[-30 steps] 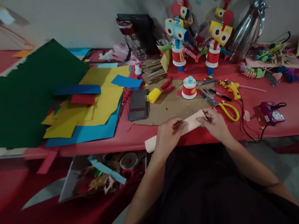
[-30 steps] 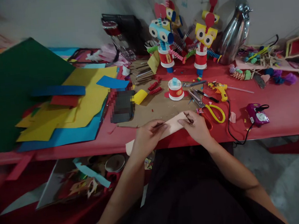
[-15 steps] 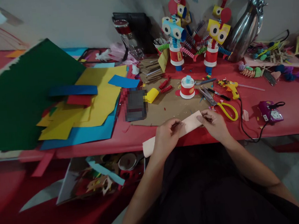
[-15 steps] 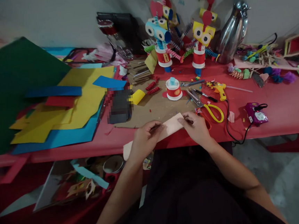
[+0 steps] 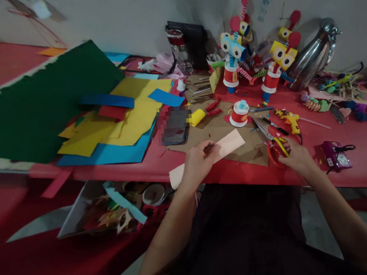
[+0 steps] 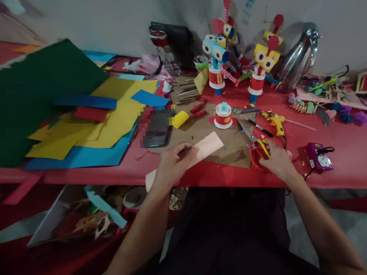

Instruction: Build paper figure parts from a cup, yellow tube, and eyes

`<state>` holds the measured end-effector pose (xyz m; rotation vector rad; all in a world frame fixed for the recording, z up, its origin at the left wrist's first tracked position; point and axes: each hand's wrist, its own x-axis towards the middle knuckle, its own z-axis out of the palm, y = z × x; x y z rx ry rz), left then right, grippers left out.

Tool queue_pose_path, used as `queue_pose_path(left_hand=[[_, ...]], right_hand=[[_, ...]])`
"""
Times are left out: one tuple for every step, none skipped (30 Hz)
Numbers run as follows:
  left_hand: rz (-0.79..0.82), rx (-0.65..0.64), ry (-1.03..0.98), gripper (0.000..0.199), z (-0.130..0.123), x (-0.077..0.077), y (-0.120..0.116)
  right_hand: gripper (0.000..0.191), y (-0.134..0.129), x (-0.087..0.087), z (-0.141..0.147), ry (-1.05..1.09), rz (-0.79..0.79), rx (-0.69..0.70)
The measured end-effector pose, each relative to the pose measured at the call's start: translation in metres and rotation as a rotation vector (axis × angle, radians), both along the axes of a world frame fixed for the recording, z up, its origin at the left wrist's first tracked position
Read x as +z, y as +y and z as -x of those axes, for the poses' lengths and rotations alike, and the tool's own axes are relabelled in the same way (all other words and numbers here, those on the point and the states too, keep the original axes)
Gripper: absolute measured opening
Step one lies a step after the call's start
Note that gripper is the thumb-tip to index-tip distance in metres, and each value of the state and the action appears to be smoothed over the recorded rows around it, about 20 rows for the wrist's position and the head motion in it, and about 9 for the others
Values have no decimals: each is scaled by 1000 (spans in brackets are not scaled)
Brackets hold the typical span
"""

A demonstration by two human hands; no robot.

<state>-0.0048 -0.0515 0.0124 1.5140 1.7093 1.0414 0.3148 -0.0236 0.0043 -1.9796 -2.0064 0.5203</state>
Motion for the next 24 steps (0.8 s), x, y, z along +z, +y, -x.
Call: queue_pose_path(left_hand=[[-4, 14, 1, 26, 1, -1, 1], [-5, 33, 3, 26, 2, -2, 1], [-7, 53, 7, 26, 3, -2, 2], [-10, 70, 10, 26, 4, -2, 3], [-13, 83, 9, 26, 4, -2, 4], [-19, 93, 3, 26, 5, -2, 4], [-26, 99, -8, 26, 5, -1, 5], [-33, 107, -23, 26, 5, 0, 6], [-37, 115, -41, 26, 4, 2, 6], [-41, 125, -59, 25, 4, 3, 6], [-45, 131, -74, 25, 3, 5, 6], [-49, 133, -85, 25, 2, 7, 5], [-53, 132, -92, 24, 1, 9, 4], [-56, 127, -95, 24, -1, 10, 3], [-58, 119, -95, 24, -2, 11, 3], [-61, 116, -94, 24, -4, 13, 2], [-62, 111, -95, 24, -6, 14, 1], [-64, 108, -99, 24, -7, 15, 0], [-64, 103, -104, 23, -9, 16, -1], [-64, 102, -112, 23, -10, 17, -1], [-60, 100, -120, 23, -12, 18, -1], [-54, 98, -129, 24, -13, 19, -1], [-46, 96, -136, 24, -14, 20, -1], [-37, 96, -142, 25, -15, 21, -1]], right_hand=[[65, -1, 0, -3, 35, 13, -5], [64, -4, 2, -6, 74, 20, 5], [63, -9, 4, -9, 121, 21, 38], [63, -15, 7, -12, 176, 13, 93], [66, -22, 11, -14, 210, 0, 142], [73, -31, 16, -14, 248, 18, 187], [77, -40, 22, -14, 311, 79, 227], [79, -48, 28, -12, 392, 178, 265], [78, -56, 33, -10, 470, 290, 301], [79, -63, 38, -7, 533, 379, 329], [82, -68, 41, -3, 581, 445, 354], [86, -72, 43, 2, 613, 491, 371], [90, -75, 43, 6, 633, 514, 375], [93, -76, 42, 11, 648, 523, 374], [95, -76, 40, 15, 663, 524, 367], [96, -76, 37, 19, 684, 513, 358], [95, -76, 35, 24, 713, 496, 354], [92, -75, 32, 28, 746, 478, 352], [89, -74, 30, 32, 778, 463, 350], [84, -73, 29, 35, 805, 452, 345], [80, -73, 28, 39, 826, 447, 334], [77, -72, 29, 42, 840, 452, 319], [74, -72, 31, 44, 847, 467, 306], [71, -71, 32, 46, 853, 482, 297]])
